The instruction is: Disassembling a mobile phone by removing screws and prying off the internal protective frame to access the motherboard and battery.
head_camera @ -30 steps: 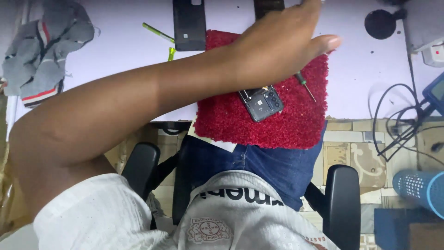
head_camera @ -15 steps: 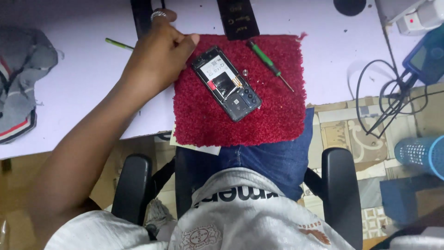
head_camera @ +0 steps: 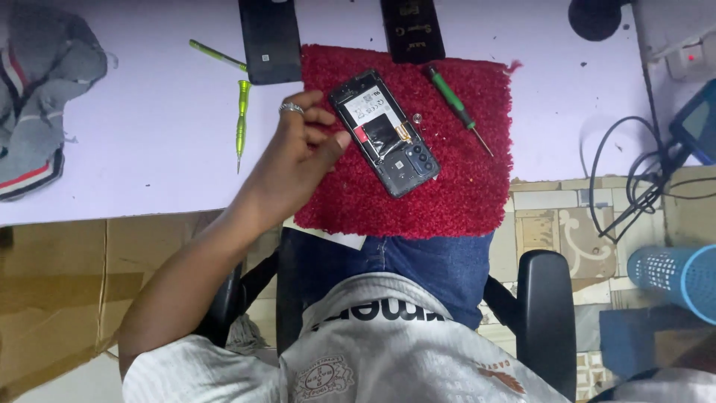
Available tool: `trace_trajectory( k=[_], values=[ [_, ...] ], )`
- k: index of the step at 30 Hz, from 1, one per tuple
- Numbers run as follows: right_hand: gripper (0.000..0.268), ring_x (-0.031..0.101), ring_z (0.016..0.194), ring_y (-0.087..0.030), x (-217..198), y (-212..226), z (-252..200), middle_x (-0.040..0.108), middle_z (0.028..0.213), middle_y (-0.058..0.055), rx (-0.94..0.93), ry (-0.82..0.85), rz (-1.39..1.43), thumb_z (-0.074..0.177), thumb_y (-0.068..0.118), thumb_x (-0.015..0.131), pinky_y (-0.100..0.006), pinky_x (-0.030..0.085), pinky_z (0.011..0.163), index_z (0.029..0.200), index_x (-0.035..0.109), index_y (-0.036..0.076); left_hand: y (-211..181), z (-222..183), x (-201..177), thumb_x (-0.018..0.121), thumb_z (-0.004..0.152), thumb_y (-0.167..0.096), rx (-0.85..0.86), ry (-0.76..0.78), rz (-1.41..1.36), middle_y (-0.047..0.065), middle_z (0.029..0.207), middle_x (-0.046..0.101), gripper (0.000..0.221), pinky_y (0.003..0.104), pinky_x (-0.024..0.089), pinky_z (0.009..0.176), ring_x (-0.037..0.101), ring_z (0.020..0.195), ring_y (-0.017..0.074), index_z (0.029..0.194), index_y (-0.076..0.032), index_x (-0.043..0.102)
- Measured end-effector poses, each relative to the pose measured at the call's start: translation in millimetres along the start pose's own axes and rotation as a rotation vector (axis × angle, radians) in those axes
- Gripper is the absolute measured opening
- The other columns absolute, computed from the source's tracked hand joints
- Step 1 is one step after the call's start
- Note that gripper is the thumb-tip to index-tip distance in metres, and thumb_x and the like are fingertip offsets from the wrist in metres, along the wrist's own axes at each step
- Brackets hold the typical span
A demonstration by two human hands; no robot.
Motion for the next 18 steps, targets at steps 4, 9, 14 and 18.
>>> trace_trajectory(
  k=[4, 9, 14, 18],
  values=[
    [0.06, 0.079, 0.096, -0.035, -12, 124, -7, 0.083, 0.103, -0.022, -0.035, -0.012, -0.094, 0.129, 0.048, 0.073, -0.042, 0.055, 0.089, 0.14, 0.072, -0.01, 25, -4, 32, 0.064, 0.104, -0.031, 0.101, -0.171, -0.287, 0.011, 0.14, 0.046, 0.071, 0.034, 0.055, 0.107, 0.054, 0.13, 0.0213, 0.156, -0.009, 0.022],
    [0.075, 0.071, 0.1, -0.037, 1, 336, -38, 0.071, 0.113, -0.021, -0.546, 0.261, 0.081, 0.1, 0.06, 0.061, -0.048, 0.061, 0.082, 0.145, 0.054, 0.0, 31, 4, 51, 0.063, 0.108, -0.034, 0.249, -0.285, -0.481, 0.021, 0.164, 0.032, 0.068, 0.047, 0.048, 0.125, 0.036, 0.159, 0.0351, 0.156, -0.011, 0.021],
    [0.149, 0.052, 0.12, -0.043, 41, 368, -26, 0.052, 0.133, -0.029, -0.472, 0.204, 0.16, 0.068, 0.074, 0.096, -0.058, 0.044, 0.098, 0.166, 0.022, -0.008, 38, 1, 47, 0.06, 0.108, -0.009, 0.315, -0.222, -0.592, 0.026, 0.17, 0.022, 0.059, 0.052, 0.038, 0.132, 0.022, 0.167, 0.0454, 0.154, -0.004, 0.024],
    [0.152, 0.035, 0.146, -0.048, 40, 370, -27, 0.032, 0.161, -0.034, -0.378, 0.18, 0.439, 0.07, 0.047, 0.104, -0.061, 0.03, 0.116, 0.165, 0.002, -0.011, 41, 4, 45, 0.061, 0.108, -0.01, 0.327, -0.204, -0.703, 0.024, 0.172, 0.021, 0.055, 0.053, 0.036, 0.133, 0.022, 0.167, 0.0427, 0.152, -0.006, 0.028]
  ],
)
Point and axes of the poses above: each hand's wrist, its own z-axis towards the middle knuckle, its own x-axis out of the palm, y = z × x, the point moved 3 cm from there along z, towards the middle knuckle
